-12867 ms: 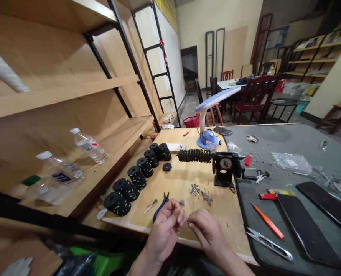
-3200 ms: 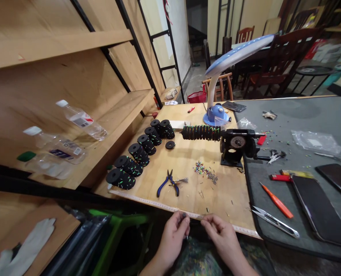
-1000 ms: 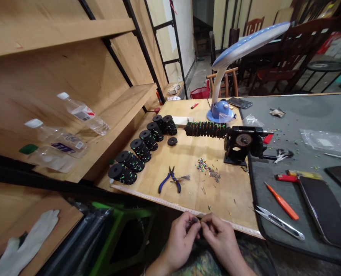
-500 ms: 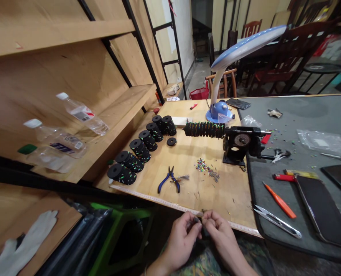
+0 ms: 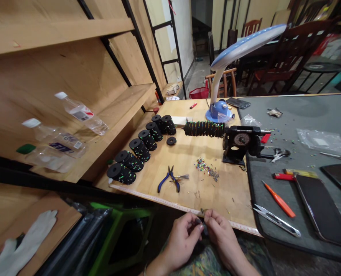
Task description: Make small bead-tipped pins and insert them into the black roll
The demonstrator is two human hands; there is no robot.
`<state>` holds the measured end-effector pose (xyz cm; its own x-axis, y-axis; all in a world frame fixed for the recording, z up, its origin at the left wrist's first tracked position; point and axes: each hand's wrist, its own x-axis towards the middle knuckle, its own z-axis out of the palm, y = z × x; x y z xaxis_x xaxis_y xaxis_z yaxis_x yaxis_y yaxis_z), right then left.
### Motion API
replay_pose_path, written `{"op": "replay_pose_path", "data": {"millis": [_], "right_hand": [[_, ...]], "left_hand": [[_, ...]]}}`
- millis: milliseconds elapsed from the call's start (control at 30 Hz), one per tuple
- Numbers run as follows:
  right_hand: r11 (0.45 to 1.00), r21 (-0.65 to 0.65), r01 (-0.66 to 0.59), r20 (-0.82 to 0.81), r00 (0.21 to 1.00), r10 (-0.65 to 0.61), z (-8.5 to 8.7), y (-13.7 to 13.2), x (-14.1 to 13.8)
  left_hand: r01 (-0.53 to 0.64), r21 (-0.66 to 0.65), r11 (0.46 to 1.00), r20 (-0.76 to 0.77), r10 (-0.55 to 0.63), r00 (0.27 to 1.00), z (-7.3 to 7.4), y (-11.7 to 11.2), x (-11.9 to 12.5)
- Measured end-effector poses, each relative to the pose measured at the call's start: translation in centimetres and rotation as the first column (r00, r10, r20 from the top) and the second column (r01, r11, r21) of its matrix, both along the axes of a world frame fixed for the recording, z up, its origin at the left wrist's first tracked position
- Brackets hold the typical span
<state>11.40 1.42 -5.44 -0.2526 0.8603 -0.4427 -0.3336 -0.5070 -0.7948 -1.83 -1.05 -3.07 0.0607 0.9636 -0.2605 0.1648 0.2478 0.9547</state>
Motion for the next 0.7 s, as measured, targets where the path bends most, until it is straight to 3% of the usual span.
{"op": "replay_pose_path", "data": {"millis": [100, 300, 533, 700], "right_hand": [[0.997, -0.077, 0.015, -0.07, 0.997, -0.02, 0.5, 0.1, 0.0], [0.993, -0.112, 0.029, -0.043, 0.999, -0.034, 0.8, 0.2, 0.2], [0.998, -0.05, 0.026, 0.013, 1.0, -0.026, -0.6, 0.4, 0.5], [0.999, -0.012, 0.035, 0.051, 0.998, -0.034, -0.5, 0.2, 0.6]], "left_hand": [[0.034, 0.019, 0.999, -0.058, -0.033, 0.998, 0.1, 0.0, -0.1], [0.043, 0.031, 0.999, -0.097, -0.04, 0.995, 0.1, -0.2, -0.4], [0.041, -0.018, 0.999, -0.067, -0.042, 0.997, 0.3, 0.1, -0.3], [0.023, -0.021, 1.0, -0.061, -0.025, 0.998, 0.2, 0.1, -0.4]]}}
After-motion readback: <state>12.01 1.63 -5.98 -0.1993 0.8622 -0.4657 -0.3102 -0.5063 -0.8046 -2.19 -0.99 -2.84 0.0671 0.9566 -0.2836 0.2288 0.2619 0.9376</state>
